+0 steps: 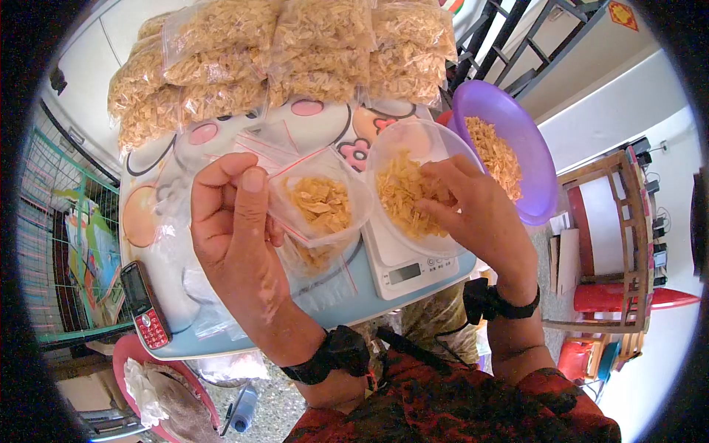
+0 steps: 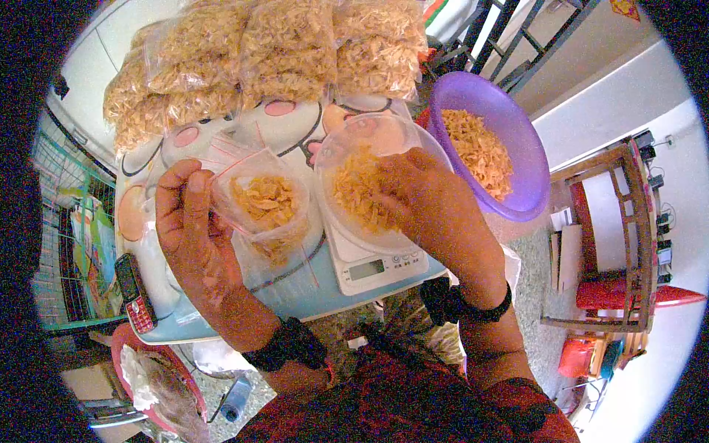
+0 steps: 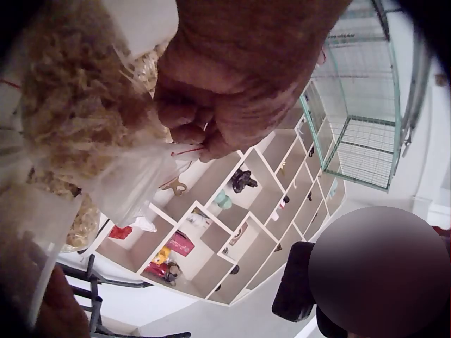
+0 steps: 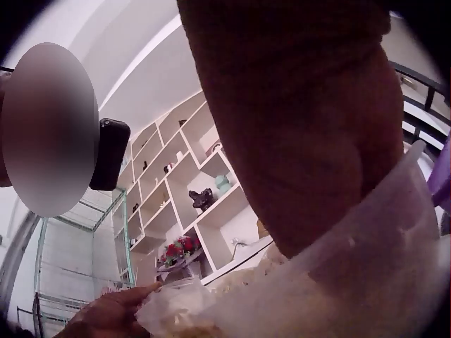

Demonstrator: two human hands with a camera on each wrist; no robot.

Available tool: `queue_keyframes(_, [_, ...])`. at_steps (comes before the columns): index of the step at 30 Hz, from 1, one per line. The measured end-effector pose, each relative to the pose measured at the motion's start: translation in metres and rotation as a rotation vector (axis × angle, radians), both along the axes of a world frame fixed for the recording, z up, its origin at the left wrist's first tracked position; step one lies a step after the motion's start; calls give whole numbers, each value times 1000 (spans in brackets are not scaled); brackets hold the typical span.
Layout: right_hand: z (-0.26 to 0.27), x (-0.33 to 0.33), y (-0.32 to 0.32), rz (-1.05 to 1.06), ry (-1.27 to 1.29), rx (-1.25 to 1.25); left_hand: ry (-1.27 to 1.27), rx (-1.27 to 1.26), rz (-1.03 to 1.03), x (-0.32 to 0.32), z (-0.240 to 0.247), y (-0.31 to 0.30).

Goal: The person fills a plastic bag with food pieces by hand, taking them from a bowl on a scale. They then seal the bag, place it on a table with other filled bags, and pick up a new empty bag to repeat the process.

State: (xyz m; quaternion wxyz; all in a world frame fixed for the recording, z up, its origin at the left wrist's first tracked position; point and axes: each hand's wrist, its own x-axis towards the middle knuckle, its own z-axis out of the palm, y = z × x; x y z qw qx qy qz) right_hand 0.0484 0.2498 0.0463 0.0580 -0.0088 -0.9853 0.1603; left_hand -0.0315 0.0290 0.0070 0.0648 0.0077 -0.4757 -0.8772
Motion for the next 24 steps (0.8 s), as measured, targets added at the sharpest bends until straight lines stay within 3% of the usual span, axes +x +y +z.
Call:
queue_keyframes(13, [-10,-3,3,36,88,-17,3,-11,-3,0,1,-4])
queue_keyframes(19, [4,-1,-1,-115,101,-277,12,-3,1,1,1,-4])
queue_keyframes(22, [10,-1,2,-234,-16,-668,13,-33,2,2,3,-3])
queue_keyframes(24, [7,0,7,-208,51,-920,7,-37,0,3,6,-2])
